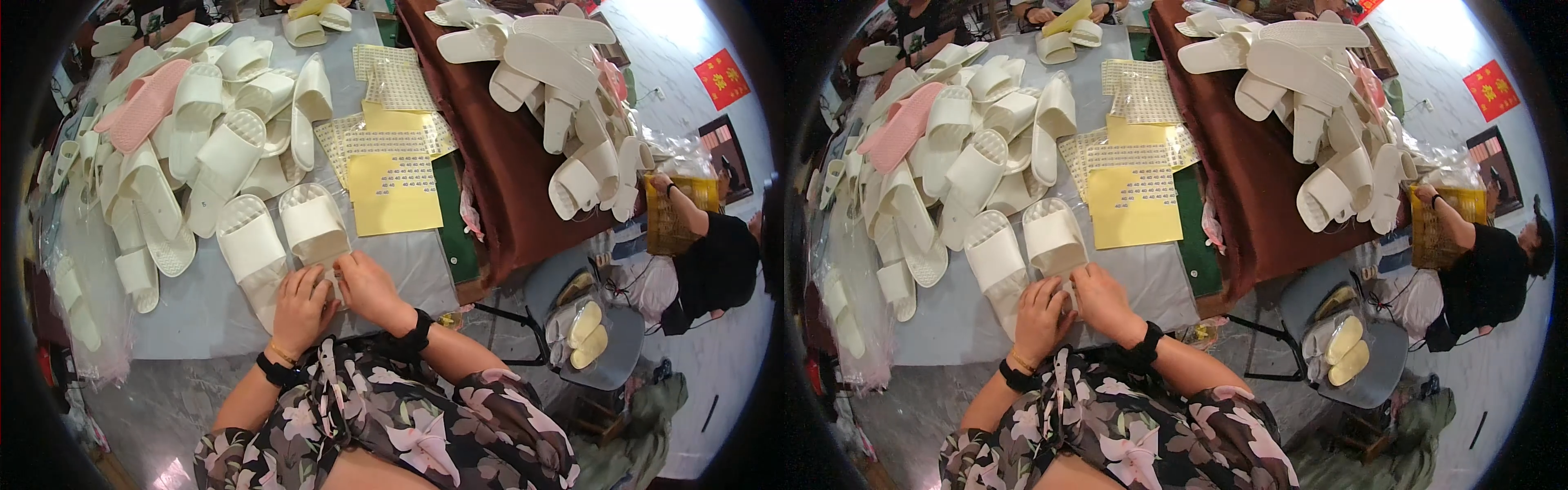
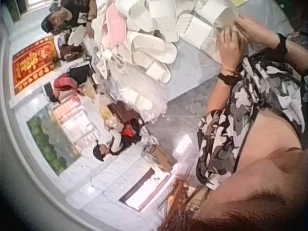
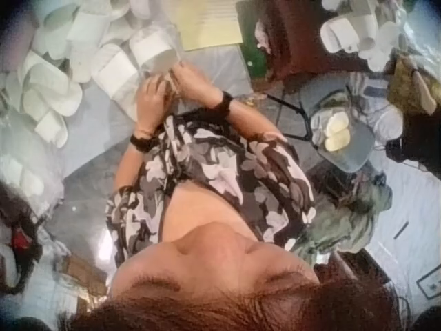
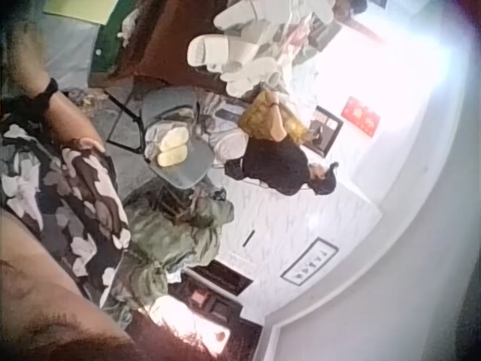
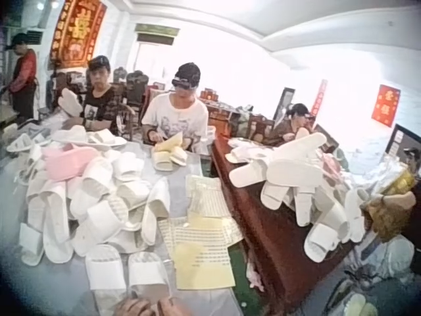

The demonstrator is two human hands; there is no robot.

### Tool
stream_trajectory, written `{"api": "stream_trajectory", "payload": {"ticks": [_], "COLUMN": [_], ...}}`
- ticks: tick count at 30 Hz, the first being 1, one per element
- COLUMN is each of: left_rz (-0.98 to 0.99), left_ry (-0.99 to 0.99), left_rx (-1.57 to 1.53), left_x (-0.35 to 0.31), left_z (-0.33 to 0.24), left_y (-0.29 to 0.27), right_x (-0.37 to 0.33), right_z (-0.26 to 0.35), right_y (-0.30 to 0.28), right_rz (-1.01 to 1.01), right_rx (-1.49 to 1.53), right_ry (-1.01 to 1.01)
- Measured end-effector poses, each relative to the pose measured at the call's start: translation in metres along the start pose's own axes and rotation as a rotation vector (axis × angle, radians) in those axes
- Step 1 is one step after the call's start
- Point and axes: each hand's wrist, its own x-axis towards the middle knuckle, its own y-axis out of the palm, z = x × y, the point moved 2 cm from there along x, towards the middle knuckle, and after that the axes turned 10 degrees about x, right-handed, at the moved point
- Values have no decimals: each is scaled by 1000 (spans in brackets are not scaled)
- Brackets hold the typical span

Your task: The recorder is pairing up white and pink slippers and applying small yellow labels or stickers to them in a manufacturing workshop.

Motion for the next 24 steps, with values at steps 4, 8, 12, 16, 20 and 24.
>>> {"api": "stream_trajectory", "payload": {"ticks": [4, 8, 12, 16, 20, 24], "left_rz": [8, 6, 11, -4, 5, -28], "left_ry": [-8, 0, 0, -6, -6, -28], "left_rx": [11, 22, 13, 18, -4, 8], "left_x": [1, -1, -1, -5, 1, 1], "left_z": [-3, 0, 0, 2, -1, 0], "left_y": [1, 1, 1, 2, -1, -1], "right_x": [-1, 2, -2, 1, 1, 4], "right_z": [-3, 0, 6, 1, -12, -5], "right_y": [1, 4, 0, 4, 11, -2], "right_rz": [42, 101, 62, 122, 24, 56], "right_rx": [-28, -15, 6, 25, 65, 20], "right_ry": [29, 123, 106, 76, 37, 44]}}
